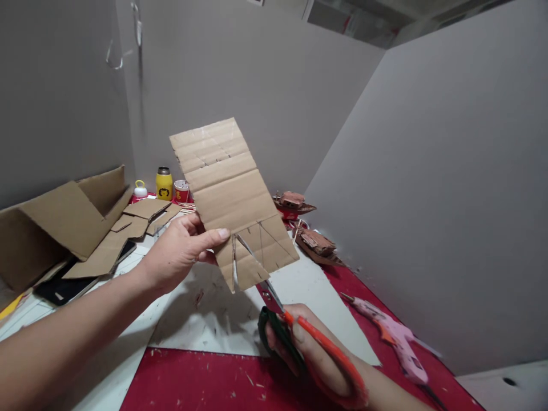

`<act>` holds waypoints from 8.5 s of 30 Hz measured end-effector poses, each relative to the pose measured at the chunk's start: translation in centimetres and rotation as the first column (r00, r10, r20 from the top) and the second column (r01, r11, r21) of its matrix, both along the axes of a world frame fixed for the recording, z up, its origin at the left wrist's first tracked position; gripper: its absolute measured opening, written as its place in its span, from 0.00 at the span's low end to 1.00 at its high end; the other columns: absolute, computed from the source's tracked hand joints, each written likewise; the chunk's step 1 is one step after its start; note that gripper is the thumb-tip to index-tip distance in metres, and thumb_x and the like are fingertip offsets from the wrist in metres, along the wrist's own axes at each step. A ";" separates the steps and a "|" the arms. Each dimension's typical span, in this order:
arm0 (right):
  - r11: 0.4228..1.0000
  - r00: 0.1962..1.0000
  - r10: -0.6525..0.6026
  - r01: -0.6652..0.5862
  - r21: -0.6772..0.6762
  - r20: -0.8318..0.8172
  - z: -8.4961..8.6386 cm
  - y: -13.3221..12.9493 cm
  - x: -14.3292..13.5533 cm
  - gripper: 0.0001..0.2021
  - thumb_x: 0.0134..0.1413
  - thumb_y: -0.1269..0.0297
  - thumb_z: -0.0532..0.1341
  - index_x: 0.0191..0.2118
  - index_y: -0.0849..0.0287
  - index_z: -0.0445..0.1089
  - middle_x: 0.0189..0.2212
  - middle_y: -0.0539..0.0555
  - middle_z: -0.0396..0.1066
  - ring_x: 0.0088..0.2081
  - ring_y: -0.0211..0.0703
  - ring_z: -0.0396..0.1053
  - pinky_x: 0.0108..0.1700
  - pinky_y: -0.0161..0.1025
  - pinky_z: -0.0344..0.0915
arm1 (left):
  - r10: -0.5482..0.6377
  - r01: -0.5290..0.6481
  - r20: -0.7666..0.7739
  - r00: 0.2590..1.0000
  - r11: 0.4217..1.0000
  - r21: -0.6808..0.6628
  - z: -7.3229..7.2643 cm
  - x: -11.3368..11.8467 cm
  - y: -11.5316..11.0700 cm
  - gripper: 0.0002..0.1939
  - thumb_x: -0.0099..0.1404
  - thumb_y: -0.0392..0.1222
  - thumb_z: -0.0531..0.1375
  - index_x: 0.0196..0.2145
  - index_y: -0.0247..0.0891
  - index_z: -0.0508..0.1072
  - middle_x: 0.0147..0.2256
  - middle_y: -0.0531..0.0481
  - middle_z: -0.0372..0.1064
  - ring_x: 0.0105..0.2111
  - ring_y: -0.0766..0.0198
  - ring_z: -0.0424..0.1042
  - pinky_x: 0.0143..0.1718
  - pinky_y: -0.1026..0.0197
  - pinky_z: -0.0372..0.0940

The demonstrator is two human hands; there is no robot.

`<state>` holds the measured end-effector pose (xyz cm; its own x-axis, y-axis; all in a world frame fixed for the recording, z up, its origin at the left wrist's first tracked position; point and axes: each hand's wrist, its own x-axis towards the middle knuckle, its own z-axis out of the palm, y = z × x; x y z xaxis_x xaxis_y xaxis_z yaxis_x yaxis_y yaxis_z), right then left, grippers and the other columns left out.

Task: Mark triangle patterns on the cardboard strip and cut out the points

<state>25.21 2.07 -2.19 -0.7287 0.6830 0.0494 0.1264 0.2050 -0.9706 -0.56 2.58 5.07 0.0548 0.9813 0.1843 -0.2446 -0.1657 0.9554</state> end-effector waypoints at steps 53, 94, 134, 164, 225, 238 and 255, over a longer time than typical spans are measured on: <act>0.997 1.000 0.028 -0.027 -0.067 0.004 -0.4 -0.6 -0.4 0.33 0.59 0.30 0.47 0.28 0.60 0.65 0.14 0.43 0.54 0.13 0.30 0.48 0.17 0.31 0.44 | -0.092 0.101 -0.242 0.966 0.995 0.025 2.0 -1.5 -0.8 0.11 0.55 0.40 0.69 0.35 0.36 0.73 0.27 0.53 0.71 0.24 0.66 0.65 0.25 0.63 0.59; 0.993 0.993 0.108 -0.110 -0.042 -0.052 -0.2 -2.7 -1.0 0.31 0.64 0.36 0.48 0.20 0.57 0.56 0.10 0.44 0.50 0.13 0.29 0.47 0.16 0.31 0.41 | -0.288 0.322 -0.265 0.920 0.942 0.093 2.7 -2.8 -1.0 0.15 0.57 0.45 0.71 0.39 0.35 0.80 0.35 0.43 0.79 0.37 0.55 0.79 0.39 0.57 0.72; 0.954 0.975 0.220 -0.210 -0.214 0.023 1.3 -3.0 0.0 0.31 0.59 0.33 0.51 0.23 0.57 0.59 0.12 0.43 0.51 0.13 0.29 0.45 0.14 0.31 0.39 | -0.350 0.370 -0.357 0.866 0.929 -0.013 4.8 -3.7 -2.3 0.19 0.46 0.32 0.74 0.37 0.38 0.79 0.37 0.45 0.80 0.46 0.49 0.77 0.46 0.52 0.71; 0.981 0.976 0.191 -0.192 0.005 0.101 1.6 -1.6 -0.1 0.30 0.61 0.32 0.46 0.32 0.58 0.62 0.21 0.48 0.57 0.22 0.36 0.54 0.25 0.35 0.53 | 0.123 -0.103 -0.179 0.976 0.987 0.120 3.9 -3.1 -1.2 0.17 0.41 0.33 0.75 0.31 0.35 0.80 0.32 0.44 0.79 0.33 0.56 0.78 0.34 0.61 0.72; 0.968 0.994 -0.005 -0.023 0.250 0.110 0.8 0.4 -0.7 0.25 0.61 0.40 0.52 0.25 0.56 0.55 0.20 0.45 0.51 0.23 0.34 0.47 0.23 0.34 0.47 | 0.333 -0.326 0.147 0.932 0.943 -0.070 0.8 2.5 -2.9 0.17 0.45 0.37 0.77 0.21 0.31 0.72 0.23 0.53 0.70 0.24 0.68 0.70 0.22 0.65 0.72; 0.959 0.999 -0.001 -0.013 0.282 0.049 0.1 0.5 -0.9 0.27 0.58 0.36 0.53 0.24 0.56 0.54 0.19 0.44 0.50 0.21 0.33 0.45 0.21 0.33 0.46 | 0.258 -0.252 0.175 0.950 0.966 -0.055 1.1 2.6 -4.0 0.12 0.51 0.37 0.75 0.28 0.32 0.76 0.28 0.51 0.74 0.27 0.66 0.73 0.24 0.64 0.73; 0.905 0.992 -0.078 0.030 0.424 0.098 -0.2 0.6 -0.7 0.23 0.57 0.41 0.57 0.26 0.56 0.55 0.20 0.44 0.52 0.22 0.33 0.48 0.22 0.32 0.47 | 0.261 -0.257 0.217 0.941 0.965 -0.047 1.3 3.2 -5.0 0.12 0.50 0.39 0.75 0.26 0.33 0.77 0.28 0.51 0.76 0.26 0.67 0.74 0.23 0.68 0.71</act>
<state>24.56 2.71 -2.36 -0.7087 0.6547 0.2628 0.2499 0.5814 -0.7743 2.68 -2.46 6.41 -0.2410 0.9595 0.1459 -0.3989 -0.2350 0.8864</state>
